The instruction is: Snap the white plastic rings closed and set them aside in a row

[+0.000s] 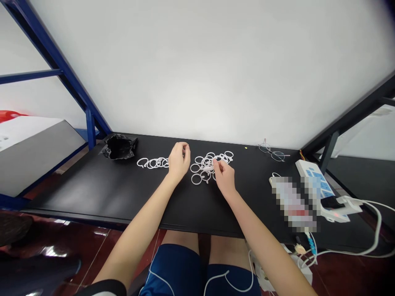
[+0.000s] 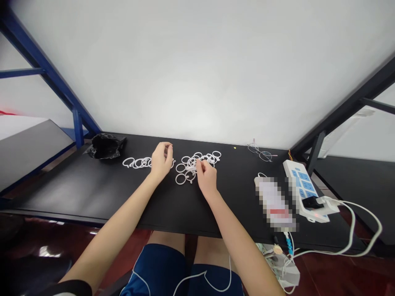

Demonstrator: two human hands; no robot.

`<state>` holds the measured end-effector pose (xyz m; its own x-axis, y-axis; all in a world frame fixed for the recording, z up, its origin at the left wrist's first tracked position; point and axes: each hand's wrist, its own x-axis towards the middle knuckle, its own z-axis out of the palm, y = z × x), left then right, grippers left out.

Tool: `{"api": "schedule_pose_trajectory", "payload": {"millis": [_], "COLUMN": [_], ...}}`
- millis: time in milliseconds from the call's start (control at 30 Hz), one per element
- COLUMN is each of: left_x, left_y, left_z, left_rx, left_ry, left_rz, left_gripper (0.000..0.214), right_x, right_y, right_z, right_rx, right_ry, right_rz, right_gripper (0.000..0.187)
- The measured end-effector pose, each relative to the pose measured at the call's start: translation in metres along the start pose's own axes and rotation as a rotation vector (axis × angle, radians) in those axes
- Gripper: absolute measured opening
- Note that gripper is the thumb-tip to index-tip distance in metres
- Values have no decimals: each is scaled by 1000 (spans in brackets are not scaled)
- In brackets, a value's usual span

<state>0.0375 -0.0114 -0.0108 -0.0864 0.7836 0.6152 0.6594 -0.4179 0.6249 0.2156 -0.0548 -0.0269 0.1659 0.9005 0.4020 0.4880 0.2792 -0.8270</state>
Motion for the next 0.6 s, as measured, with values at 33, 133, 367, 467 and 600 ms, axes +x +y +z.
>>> {"api": "schedule_pose_trajectory", "payload": {"millis": [33, 133, 367, 467, 600], "left_x": [3, 9, 10, 7, 5], "left_y": [-4, -12, -17, -16, -17], "left_z": [-2, -7, -11, -9, -7], "left_rx": [57, 214, 471, 537, 551], "left_ry": [-35, -180, -513, -576, -628], "left_rz": [-19, -86, -183, -189, -173], "left_gripper": [18, 16, 25, 22, 21], "right_x": [1, 1, -2, -4, -4], "right_y": [1, 3, 0, -1, -2], "right_z": [0, 0, 2, 3, 4], "right_rx": [-8, -29, 19, 24, 43], "right_ry": [-19, -36, -25, -34, -46], "right_rz": [10, 31, 13, -17, -31], "right_gripper": [44, 39, 37, 39, 39]}}
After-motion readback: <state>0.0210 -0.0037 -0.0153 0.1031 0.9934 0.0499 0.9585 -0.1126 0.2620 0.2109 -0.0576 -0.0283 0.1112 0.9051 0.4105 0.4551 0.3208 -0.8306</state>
